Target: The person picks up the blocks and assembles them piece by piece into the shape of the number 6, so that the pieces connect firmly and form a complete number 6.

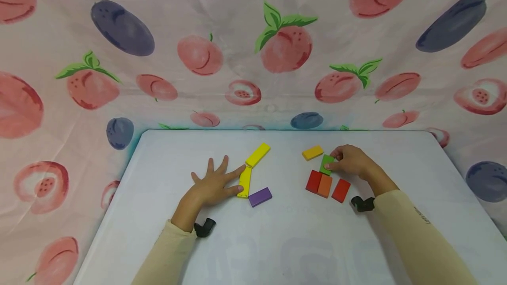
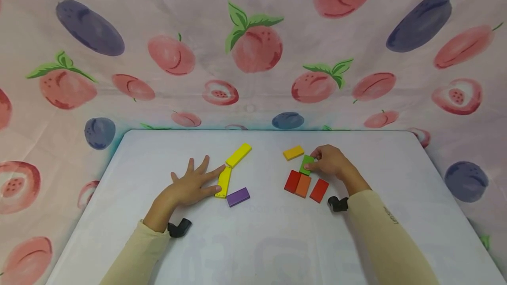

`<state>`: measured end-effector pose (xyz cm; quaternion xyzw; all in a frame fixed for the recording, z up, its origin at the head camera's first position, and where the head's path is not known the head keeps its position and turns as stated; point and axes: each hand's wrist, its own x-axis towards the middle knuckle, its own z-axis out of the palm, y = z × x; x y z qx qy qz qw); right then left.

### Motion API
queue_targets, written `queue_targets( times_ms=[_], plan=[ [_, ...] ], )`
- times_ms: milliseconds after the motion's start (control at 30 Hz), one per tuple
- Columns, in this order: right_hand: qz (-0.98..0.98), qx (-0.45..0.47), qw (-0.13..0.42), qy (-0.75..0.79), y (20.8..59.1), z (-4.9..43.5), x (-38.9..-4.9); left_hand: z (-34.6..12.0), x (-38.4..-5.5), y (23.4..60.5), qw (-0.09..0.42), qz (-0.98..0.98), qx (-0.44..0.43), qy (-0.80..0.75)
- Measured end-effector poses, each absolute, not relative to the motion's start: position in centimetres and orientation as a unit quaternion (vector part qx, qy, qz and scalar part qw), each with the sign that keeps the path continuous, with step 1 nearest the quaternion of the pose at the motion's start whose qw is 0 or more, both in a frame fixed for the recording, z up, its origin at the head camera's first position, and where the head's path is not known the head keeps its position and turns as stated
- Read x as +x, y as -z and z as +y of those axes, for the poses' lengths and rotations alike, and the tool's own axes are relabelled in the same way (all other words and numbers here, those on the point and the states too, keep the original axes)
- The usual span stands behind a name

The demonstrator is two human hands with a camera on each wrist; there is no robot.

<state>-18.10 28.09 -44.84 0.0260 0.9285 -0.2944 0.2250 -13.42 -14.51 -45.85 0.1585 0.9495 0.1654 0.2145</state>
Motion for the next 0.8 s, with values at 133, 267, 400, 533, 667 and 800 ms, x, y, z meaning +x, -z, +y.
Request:
queue_targets(
  times_ms=[133,267,400,533,667,800],
  plan=[
    [0.925,0.015,0.220,0.311,45.0,28.1,-18.1,-14.5,-13.4,45.9,0.216,0.949,0.159,-0.164],
    [0.918,0.015,0.225,0.327,44.8,28.2,-18.0,-14.5,-13.5,45.9,0.217,0.949,0.159,-0.163],
    [0.910,0.018,0.222,0.348,44.6,28.3,-18.0,-14.6,-13.5,45.8,0.219,0.950,0.156,-0.160],
    [0.894,0.037,0.203,0.398,44.4,28.6,-17.6,-14.6,-13.6,45.9,0.220,0.950,0.155,-0.159],
    [0.862,0.054,0.176,0.473,44.5,28.9,-16.9,-14.6,-13.6,46.0,0.221,0.949,0.155,-0.160],
    [0.822,0.049,0.168,0.542,44.4,28.5,-16.3,-14.7,-13.6,45.9,0.222,0.950,0.155,-0.158]
  ],
)
